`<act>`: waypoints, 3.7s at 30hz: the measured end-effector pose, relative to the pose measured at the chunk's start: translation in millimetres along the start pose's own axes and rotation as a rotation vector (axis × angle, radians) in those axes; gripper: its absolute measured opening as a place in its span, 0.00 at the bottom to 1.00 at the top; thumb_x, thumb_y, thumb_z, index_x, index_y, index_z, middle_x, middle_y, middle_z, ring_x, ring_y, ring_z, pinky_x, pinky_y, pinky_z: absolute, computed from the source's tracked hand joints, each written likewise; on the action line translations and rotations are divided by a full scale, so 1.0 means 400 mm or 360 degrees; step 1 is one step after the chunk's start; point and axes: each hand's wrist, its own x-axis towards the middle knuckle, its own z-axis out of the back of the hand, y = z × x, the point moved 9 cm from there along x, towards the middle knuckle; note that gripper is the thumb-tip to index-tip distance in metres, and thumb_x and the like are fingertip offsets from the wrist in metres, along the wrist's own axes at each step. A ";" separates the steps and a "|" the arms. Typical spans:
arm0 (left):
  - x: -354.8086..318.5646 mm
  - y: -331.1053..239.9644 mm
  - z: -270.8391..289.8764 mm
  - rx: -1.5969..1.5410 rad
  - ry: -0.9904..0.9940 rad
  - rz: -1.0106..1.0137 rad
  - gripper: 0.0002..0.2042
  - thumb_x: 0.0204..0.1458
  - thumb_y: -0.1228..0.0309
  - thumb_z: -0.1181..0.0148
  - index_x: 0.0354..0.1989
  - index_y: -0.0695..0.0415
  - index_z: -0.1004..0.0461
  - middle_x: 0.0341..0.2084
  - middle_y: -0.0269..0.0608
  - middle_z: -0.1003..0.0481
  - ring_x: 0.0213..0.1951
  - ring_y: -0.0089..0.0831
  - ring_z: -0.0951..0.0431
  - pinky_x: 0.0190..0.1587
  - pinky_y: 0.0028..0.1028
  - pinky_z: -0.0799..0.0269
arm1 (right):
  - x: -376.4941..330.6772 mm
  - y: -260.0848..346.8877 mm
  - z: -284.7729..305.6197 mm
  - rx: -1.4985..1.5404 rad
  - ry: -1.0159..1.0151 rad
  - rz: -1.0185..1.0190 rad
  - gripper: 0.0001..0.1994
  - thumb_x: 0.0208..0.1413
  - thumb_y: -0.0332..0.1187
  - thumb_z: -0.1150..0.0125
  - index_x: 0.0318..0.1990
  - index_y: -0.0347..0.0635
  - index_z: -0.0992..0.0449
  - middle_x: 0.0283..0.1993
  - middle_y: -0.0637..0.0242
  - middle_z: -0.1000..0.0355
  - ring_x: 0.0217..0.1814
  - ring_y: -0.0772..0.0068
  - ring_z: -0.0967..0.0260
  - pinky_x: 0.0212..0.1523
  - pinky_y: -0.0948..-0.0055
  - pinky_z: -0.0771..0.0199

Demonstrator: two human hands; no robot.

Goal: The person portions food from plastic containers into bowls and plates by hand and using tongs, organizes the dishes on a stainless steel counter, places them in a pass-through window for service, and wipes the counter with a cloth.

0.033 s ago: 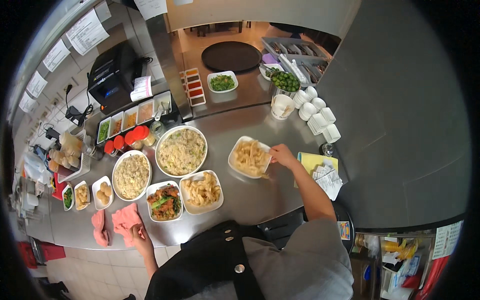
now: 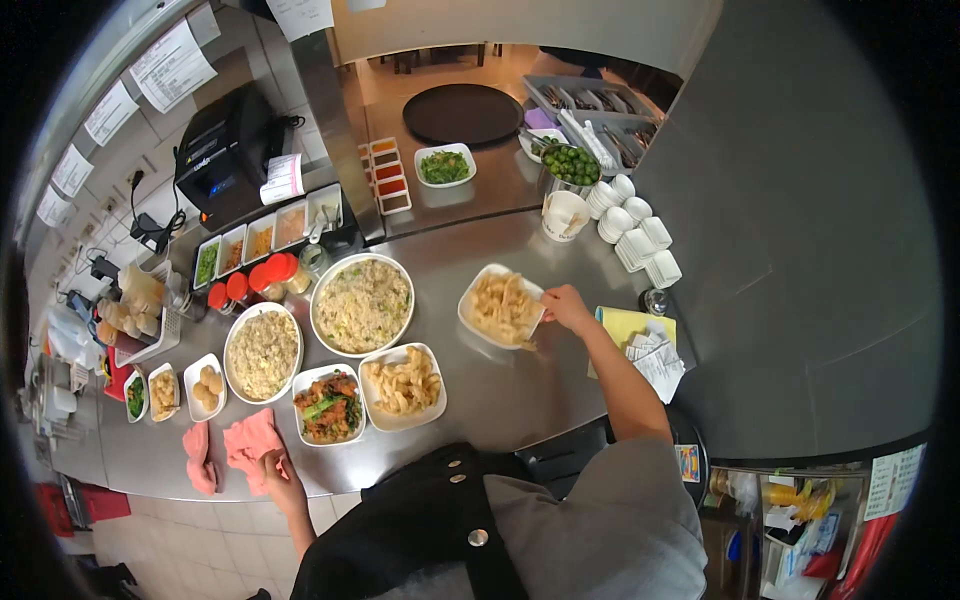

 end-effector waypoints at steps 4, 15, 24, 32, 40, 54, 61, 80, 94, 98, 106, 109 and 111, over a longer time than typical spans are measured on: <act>0.001 -0.002 0.000 0.0031 -0.0071 0.0057 0.08 0.49 0.83 0.49 0.38 0.63 0.28 0.42 0.49 0.31 0.46 0.47 0.29 0.48 0.38 0.33 | 0.120 0.013 0.091 0.0229 -0.0518 -0.0073 0.14 0.57 0.32 0.47 0.35 0.25 0.22 0.28 0.58 0.24 0.25 0.70 0.24 0.26 0.76 0.22; -0.076 -0.004 0.015 0.0149 -0.0146 0.0155 0.09 0.49 0.83 0.49 0.38 0.61 0.27 0.44 0.49 0.31 0.45 0.46 0.27 0.41 0.37 0.31 | 0.445 0.034 0.130 0.0459 -0.1468 -0.0331 0.15 0.55 0.33 0.44 0.31 0.23 0.24 0.29 0.51 0.23 0.24 0.61 0.23 0.22 0.70 0.23; -0.119 -0.032 0.037 0.0252 -0.0117 0.0334 0.10 0.50 0.83 0.50 0.40 0.62 0.27 0.46 0.49 0.32 0.44 0.47 0.27 0.42 0.39 0.31 | 0.691 0.008 0.169 0.1030 -0.1220 -0.0323 0.16 0.65 0.37 0.54 0.44 0.28 0.31 0.37 0.53 0.27 0.30 0.66 0.27 0.27 0.68 0.19; -0.101 -0.116 0.043 0.0326 -0.0079 0.0329 0.10 0.51 0.82 0.50 0.41 0.61 0.28 0.47 0.51 0.31 0.46 0.50 0.27 0.43 0.40 0.31 | 0.748 0.091 0.206 0.1144 -0.1012 -0.0268 0.22 0.66 0.49 0.58 0.44 0.36 0.30 0.36 0.61 0.31 0.33 0.71 0.32 0.34 0.73 0.25; -0.133 -0.009 0.033 0.0236 -0.0204 0.0264 0.11 0.50 0.83 0.50 0.42 0.63 0.28 0.46 0.53 0.32 0.46 0.49 0.27 0.43 0.39 0.29 | 0.455 0.087 -0.087 0.0791 0.0224 0.0084 0.12 0.61 0.35 0.49 0.46 0.36 0.27 0.38 0.61 0.27 0.37 0.73 0.28 0.40 0.76 0.25; -0.058 -0.028 -0.030 -0.0338 -0.0097 0.0374 0.09 0.54 0.81 0.49 0.42 0.63 0.27 0.37 0.41 0.24 0.34 0.29 0.24 0.33 0.27 0.29 | -0.030 0.192 -0.574 -0.0146 0.1009 0.0094 0.17 0.65 0.40 0.55 0.40 0.36 0.25 0.35 0.65 0.25 0.33 0.75 0.28 0.34 0.74 0.25; -0.036 0.036 -0.135 -0.0629 0.0122 0.0454 0.15 0.61 0.74 0.54 0.54 0.64 0.32 0.41 0.44 0.27 0.35 0.27 0.24 0.36 0.26 0.28 | -0.101 0.219 -0.547 -0.0423 0.0826 0.0511 0.15 0.62 0.35 0.55 0.30 0.32 0.29 0.25 0.63 0.27 0.24 0.74 0.28 0.28 0.72 0.26; -0.045 0.071 -0.236 -0.0879 0.0351 0.0743 0.21 0.66 0.64 0.59 0.60 0.65 0.38 0.35 0.44 0.25 0.28 0.26 0.23 0.30 0.26 0.26 | 0.215 0.068 0.089 0.0263 -0.0991 0.0151 0.15 0.60 0.30 0.53 0.33 0.23 0.25 0.25 0.55 0.24 0.21 0.65 0.24 0.21 0.73 0.23; -0.033 0.013 -0.193 -0.0359 0.0239 0.0652 0.18 0.64 0.69 0.57 0.56 0.71 0.34 0.23 0.48 0.25 0.21 0.27 0.25 0.25 0.28 0.30 | 0.398 0.023 0.069 0.0612 -0.1139 -0.0225 0.13 0.59 0.28 0.48 0.40 0.19 0.28 0.34 0.51 0.26 0.24 0.63 0.25 0.20 0.72 0.18; -0.025 -0.006 -0.193 -0.0209 0.0240 0.0557 0.17 0.63 0.71 0.57 0.53 0.72 0.33 0.18 0.51 0.25 0.18 0.32 0.24 0.23 0.31 0.30 | 0.449 -0.011 0.096 0.0968 -0.1353 -0.0135 0.14 0.60 0.29 0.50 0.39 0.20 0.29 0.35 0.51 0.26 0.27 0.63 0.23 0.19 0.71 0.21; -0.086 -0.056 -0.194 -0.0214 0.0399 0.0698 0.18 0.62 0.70 0.56 0.56 0.71 0.36 0.18 0.51 0.24 0.18 0.34 0.23 0.23 0.31 0.28 | 0.548 -0.003 0.146 0.1259 -0.1162 0.0076 0.11 0.62 0.30 0.53 0.37 0.29 0.27 0.35 0.55 0.26 0.32 0.69 0.24 0.31 0.75 0.22; -0.112 -0.106 -0.198 -0.0217 0.0538 0.0724 0.19 0.61 0.71 0.55 0.57 0.69 0.38 0.20 0.53 0.24 0.21 0.38 0.21 0.25 0.35 0.27 | 0.503 0.024 0.091 0.1133 -0.0991 -0.0019 0.09 0.61 0.29 0.47 0.43 0.31 0.28 0.33 0.59 0.27 0.34 0.70 0.27 0.34 0.74 0.20; -0.126 -0.120 -0.215 -0.0118 0.0562 0.0559 0.19 0.59 0.72 0.55 0.57 0.68 0.37 0.21 0.57 0.24 0.23 0.47 0.21 0.27 0.40 0.27 | 0.378 0.109 -0.055 0.0947 -0.0274 0.0019 0.11 0.61 0.32 0.47 0.45 0.35 0.27 0.35 0.61 0.25 0.35 0.73 0.26 0.39 0.75 0.22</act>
